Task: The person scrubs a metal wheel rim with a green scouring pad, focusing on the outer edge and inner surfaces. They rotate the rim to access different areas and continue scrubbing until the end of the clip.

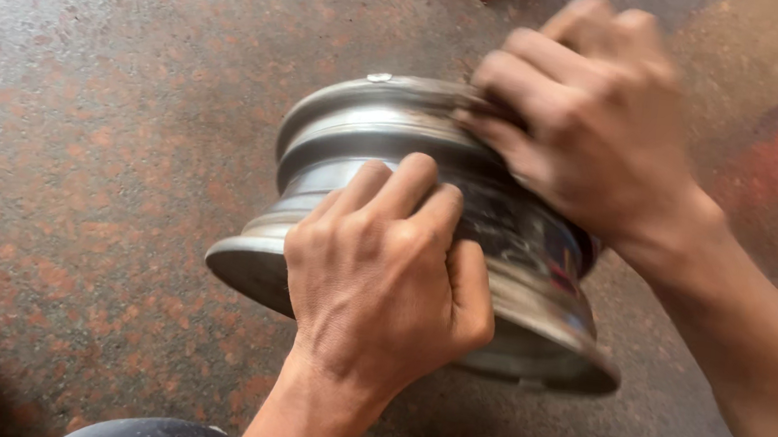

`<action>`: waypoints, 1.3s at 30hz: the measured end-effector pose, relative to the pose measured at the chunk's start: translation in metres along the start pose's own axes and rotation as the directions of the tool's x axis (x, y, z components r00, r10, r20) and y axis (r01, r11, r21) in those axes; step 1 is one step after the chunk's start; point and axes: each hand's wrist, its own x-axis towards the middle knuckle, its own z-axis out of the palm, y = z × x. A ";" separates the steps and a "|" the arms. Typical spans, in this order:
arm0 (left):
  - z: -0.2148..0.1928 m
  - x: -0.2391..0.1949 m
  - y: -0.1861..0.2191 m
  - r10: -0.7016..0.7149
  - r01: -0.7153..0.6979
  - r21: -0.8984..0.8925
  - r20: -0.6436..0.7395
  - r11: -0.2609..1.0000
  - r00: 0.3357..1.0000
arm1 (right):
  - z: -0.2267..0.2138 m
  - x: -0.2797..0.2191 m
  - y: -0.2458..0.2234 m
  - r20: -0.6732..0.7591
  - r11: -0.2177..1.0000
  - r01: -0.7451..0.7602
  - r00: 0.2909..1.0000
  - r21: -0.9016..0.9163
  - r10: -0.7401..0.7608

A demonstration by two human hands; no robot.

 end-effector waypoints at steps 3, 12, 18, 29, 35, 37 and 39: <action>0.001 -0.010 0.003 0.023 -0.020 0.037 -0.081 0.999 0.996 | 0.008 0.002 -0.003 0.001 0.993 0.020 1.000 0.120 -0.021; -0.023 -0.005 -0.010 0.002 0.004 -0.030 0.212 1.000 0.977 | 0.002 -0.044 -0.005 -0.073 0.825 -0.092 0.985 0.558 0.159; -0.025 -0.010 -0.008 0.008 0.004 -0.140 0.086 0.990 0.996 | -0.011 -0.049 -0.014 0.008 0.361 -0.257 0.823 0.896 0.568; -0.023 0.017 0.022 -0.209 0.318 -0.678 0.240 0.663 0.948 | -0.073 -0.030 -0.066 0.479 -0.238 -0.438 0.602 0.867 0.638; -0.026 0.017 0.015 -0.240 0.387 -0.712 0.303 0.586 0.922 | -0.058 -0.044 -0.063 0.401 -0.193 -0.363 0.678 0.911 0.616; -0.025 0.016 0.012 -0.219 0.362 -0.755 0.288 0.546 0.932 | -0.055 -0.044 -0.062 0.381 -0.316 -0.233 0.723 0.920 0.576; -0.024 0.016 0.009 -0.247 0.381 -0.739 0.291 0.555 0.924 | -0.054 -0.043 -0.063 0.404 -0.333 -0.243 0.686 0.911 0.605</action>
